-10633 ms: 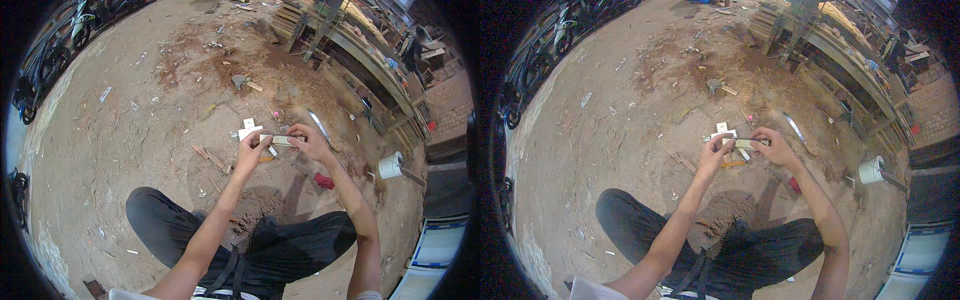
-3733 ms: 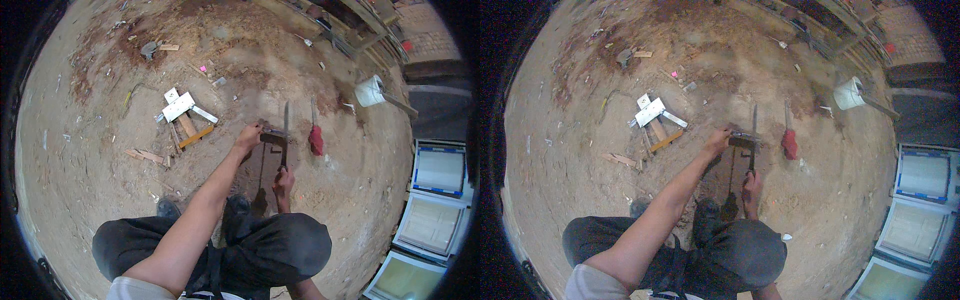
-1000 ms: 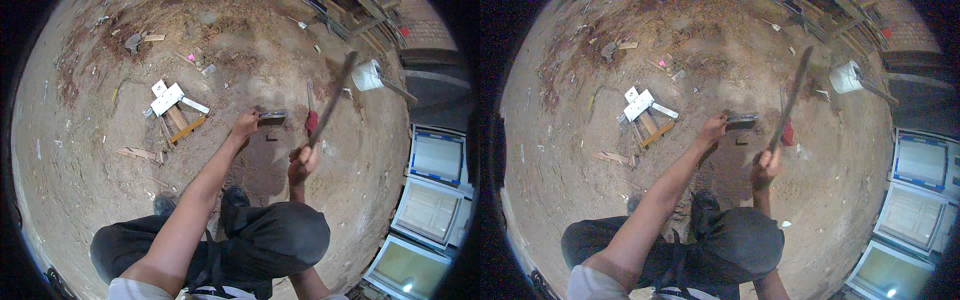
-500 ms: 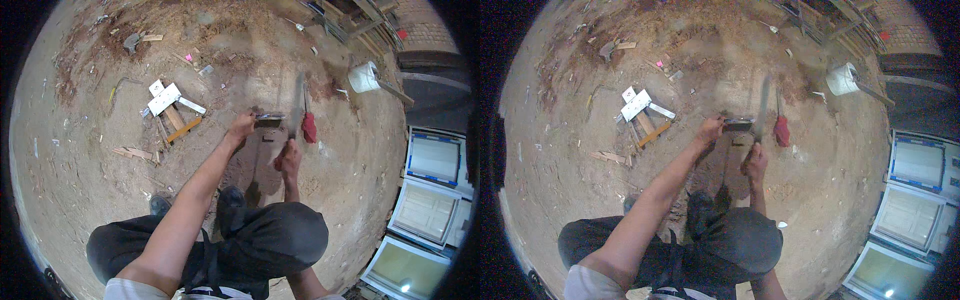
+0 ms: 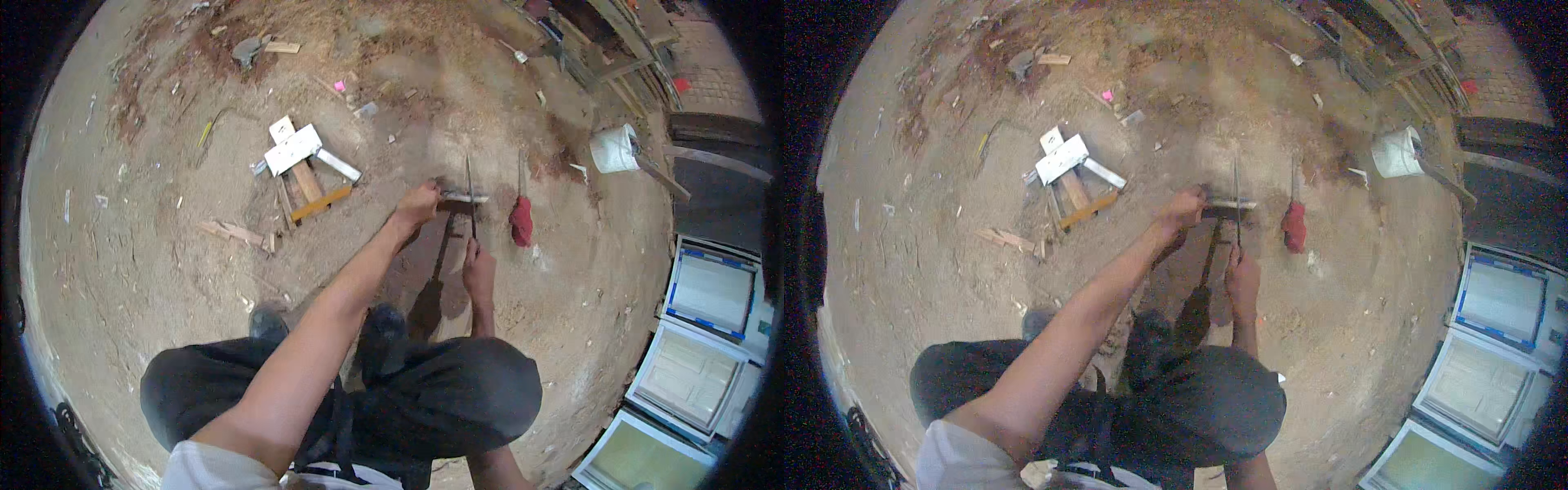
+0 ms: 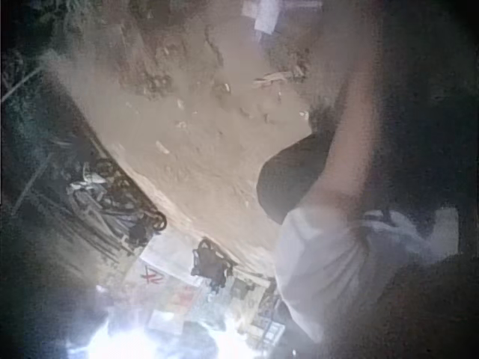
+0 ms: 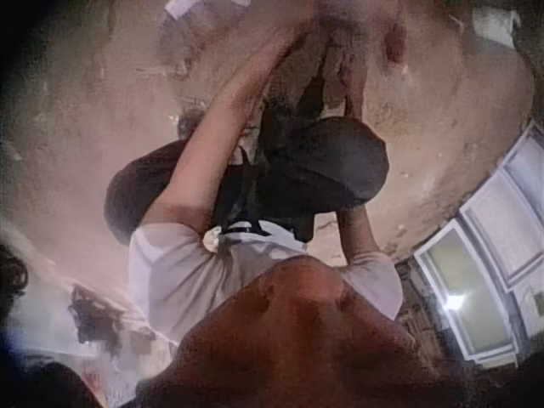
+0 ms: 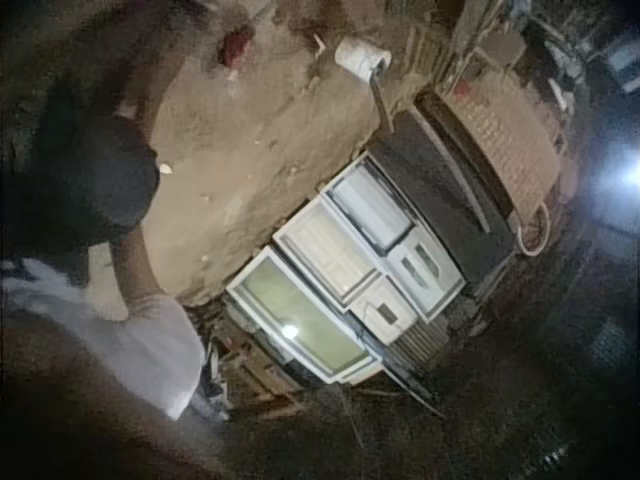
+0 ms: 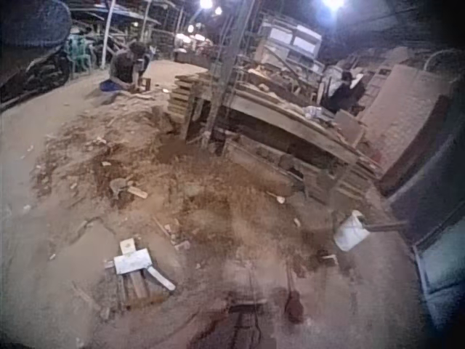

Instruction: The person handles a small articulated wooden figure, then positions a wooden piece on a makeshift anvil and uses a hand saw and a mallet to carve into it.

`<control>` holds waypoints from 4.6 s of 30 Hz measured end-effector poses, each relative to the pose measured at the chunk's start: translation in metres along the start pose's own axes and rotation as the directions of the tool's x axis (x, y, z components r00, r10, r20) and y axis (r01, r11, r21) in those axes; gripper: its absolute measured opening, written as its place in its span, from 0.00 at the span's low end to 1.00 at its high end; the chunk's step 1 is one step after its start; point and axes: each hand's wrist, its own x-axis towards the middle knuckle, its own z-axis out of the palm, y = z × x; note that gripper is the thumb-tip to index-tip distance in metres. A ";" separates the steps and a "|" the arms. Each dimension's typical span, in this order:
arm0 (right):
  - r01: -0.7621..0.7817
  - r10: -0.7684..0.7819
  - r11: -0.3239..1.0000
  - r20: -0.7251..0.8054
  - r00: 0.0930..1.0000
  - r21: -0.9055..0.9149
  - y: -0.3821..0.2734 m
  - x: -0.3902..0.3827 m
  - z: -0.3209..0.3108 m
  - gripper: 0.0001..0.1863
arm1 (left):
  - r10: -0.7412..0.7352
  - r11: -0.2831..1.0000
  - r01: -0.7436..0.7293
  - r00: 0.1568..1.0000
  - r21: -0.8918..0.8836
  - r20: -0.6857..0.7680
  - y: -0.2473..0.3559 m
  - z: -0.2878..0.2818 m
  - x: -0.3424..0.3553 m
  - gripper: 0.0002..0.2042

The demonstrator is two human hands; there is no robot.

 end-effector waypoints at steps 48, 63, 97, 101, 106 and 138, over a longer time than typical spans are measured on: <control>-0.581 0.148 0.347 0.569 0.809 0.736 0.002 0.023 -0.006 0.21 | 0.214 0.920 -0.237 0.971 0.313 0.106 -0.022 -0.001 0.024 0.12; 0.218 -0.196 0.972 -0.213 0.957 0.084 0.089 0.040 0.047 0.15 | 0.259 0.906 -0.245 0.966 0.345 0.007 0.041 -0.017 0.013 0.06; 0.027 0.042 0.421 -0.049 0.998 0.907 -0.043 0.013 -0.075 0.22 | 0.067 0.889 -0.150 0.977 0.433 0.203 0.033 -0.034 0.007 0.17; 0.447 -0.278 0.856 -0.497 0.822 0.261 -0.013 0.015 -0.046 0.18 | 0.079 0.911 -0.160 0.972 0.380 0.221 0.040 -0.032 0.013 0.16; 0.403 -0.371 0.915 -0.371 0.851 0.009 0.041 0.024 0.058 0.17 | 0.354 0.849 -0.350 0.933 0.397 0.064 0.036 -0.022 0.020 0.10; -0.139 0.123 0.912 0.065 0.990 0.386 0.076 0.043 0.030 0.21 | 0.345 0.938 -0.342 0.936 0.050 -0.074 0.025 -0.022 0.025 0.11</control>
